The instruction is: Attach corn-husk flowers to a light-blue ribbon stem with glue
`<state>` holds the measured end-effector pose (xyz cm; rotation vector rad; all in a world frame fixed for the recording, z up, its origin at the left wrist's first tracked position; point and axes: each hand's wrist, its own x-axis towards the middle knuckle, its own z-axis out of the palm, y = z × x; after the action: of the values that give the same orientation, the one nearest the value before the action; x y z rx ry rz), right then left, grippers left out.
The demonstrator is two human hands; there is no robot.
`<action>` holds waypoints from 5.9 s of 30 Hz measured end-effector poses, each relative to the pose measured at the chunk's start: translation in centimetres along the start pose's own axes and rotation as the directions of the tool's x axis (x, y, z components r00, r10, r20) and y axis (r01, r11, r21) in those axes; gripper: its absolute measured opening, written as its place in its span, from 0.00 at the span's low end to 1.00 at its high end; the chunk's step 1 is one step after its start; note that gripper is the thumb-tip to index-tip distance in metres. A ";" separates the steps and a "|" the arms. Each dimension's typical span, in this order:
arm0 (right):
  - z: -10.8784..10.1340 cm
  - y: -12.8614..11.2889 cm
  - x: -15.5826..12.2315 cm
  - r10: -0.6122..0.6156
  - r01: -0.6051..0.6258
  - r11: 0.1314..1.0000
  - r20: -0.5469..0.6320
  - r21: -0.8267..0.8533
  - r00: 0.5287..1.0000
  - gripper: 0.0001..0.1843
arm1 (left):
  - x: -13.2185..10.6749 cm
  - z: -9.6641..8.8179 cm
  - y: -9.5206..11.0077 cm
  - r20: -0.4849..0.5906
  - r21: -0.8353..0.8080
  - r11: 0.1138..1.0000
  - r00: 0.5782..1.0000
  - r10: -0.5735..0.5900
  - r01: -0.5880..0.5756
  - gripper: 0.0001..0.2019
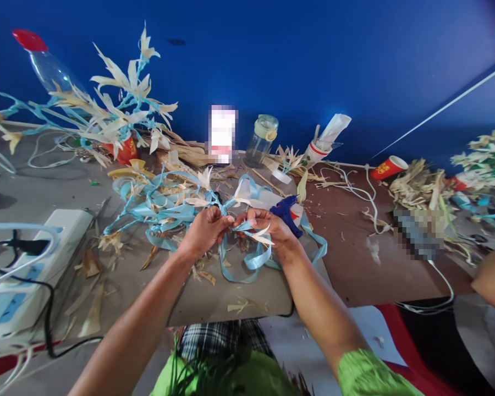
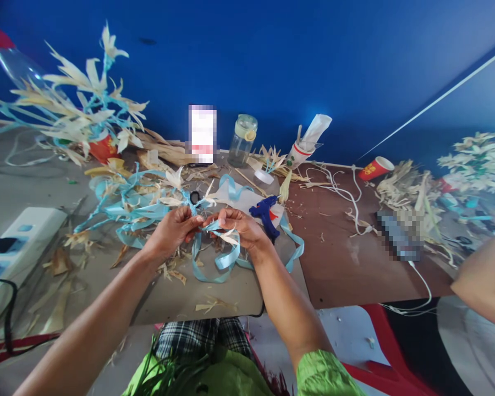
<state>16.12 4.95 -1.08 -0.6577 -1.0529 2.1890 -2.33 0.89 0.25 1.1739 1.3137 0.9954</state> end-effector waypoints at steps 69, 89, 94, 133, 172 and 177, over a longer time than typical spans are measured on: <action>3.8 2.0 0.8 0.133 -0.197 0.937 -0.229 -0.288 0.964 0.10 | -0.5 1.3 0.1 -0.260 0.251 0.965 0.955 0.142 -0.075 0.14; 4.1 1.3 0.3 -0.054 -0.004 0.990 -0.409 -0.141 0.911 0.18 | -0.3 1.0 0.0 -0.356 0.051 0.996 0.931 0.083 -0.069 0.13; 4.0 2.2 0.4 -0.260 0.109 0.916 -0.366 -0.386 0.893 0.20 | -0.3 0.7 0.5 -0.350 0.100 0.995 0.935 0.054 -0.020 0.13; 1.2 -0.1 0.8 -0.300 0.218 0.949 -0.443 -0.228 0.844 0.14 | 0.2 0.1 -0.1 -0.253 -0.042 0.999 0.967 -0.018 0.007 0.15; 3.0 1.6 1.2 -0.297 0.115 0.759 -0.182 -0.641 0.937 0.16 | 0.1 0.4 -0.6 -0.231 0.269 0.963 0.972 0.052 0.012 0.15; 2.8 1.1 0.8 -0.277 -0.013 0.661 -0.260 -0.750 0.925 0.10 | -0.1 0.7 0.0 -0.221 0.185 0.981 0.975 -0.017 0.059 0.14</action>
<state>13.36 3.55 -0.53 -1.2316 -1.7307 1.3527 -1.62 0.76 0.24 1.2025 1.6303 1.0091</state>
